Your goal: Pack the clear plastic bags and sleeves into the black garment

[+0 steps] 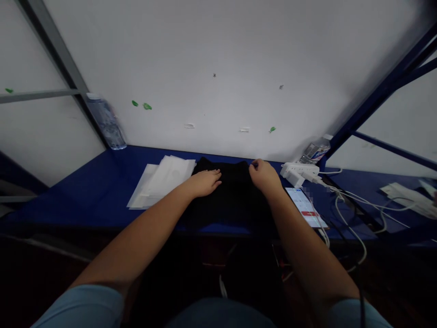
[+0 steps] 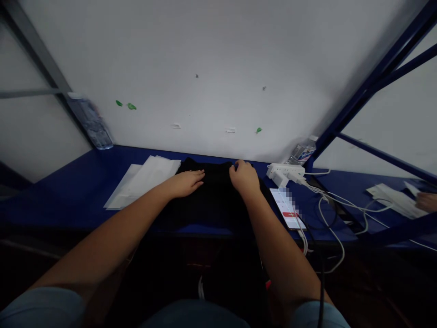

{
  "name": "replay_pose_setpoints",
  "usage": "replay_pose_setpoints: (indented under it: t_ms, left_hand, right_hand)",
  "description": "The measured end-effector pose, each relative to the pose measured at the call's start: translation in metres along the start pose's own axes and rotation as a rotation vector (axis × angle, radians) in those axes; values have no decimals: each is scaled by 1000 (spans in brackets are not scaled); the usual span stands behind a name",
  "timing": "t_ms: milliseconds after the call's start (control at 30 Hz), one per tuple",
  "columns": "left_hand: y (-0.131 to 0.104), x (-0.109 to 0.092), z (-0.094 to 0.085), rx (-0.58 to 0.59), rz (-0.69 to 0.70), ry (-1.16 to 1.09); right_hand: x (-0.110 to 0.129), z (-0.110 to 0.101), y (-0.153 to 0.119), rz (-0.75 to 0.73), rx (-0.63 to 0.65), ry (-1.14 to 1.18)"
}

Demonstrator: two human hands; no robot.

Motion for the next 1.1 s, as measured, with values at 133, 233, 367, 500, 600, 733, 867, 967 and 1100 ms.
replay_pose_setpoints:
  t_ms: [133, 233, 367, 500, 600, 733, 867, 967, 1100]
  left_hand:
    - [-1, -1, 0, 25, -8, -14]
    - [-1, -2, -2, 33, -15, -11]
    - [-3, -4, -8, 22, -14, -13]
    - [-9, -1, -20, -96, -43, -64]
    - [-12, 5, -27, -202, -100, -88]
    - [-11, 14, -23, -165, -175, -34]
    - [-8, 18, -16, -99, -208, 43]
    - [-7, 18, -12, -52, -201, 109]
    - [-5, 17, -9, -16, -179, 145]
  right_hand:
    - [-23, 19, 6, 141, 260, 164]
    - [-22, 31, 5, 113, 197, 244]
    - [-24, 35, 4, 92, 169, 386]
    - [-40, 18, 2, 128, 108, 417]
    - [-56, 2, -1, 166, 102, 369]
    - [-73, -5, -3, 234, 104, 277]
    - [-73, -6, -4, 209, 28, 328]
    - [-57, -5, -10, 125, -26, 367]
    - [-21, 0, -23, -25, -141, 363]
Point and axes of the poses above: each hand's wrist, its own y-axis towards the middle knuckle, its own z-axis out of the palm, x = y × z, the point moved 4 cm from there along y, towards the middle knuckle, and after that the axes turned 5 degrees about x, right-handed, at the moved point
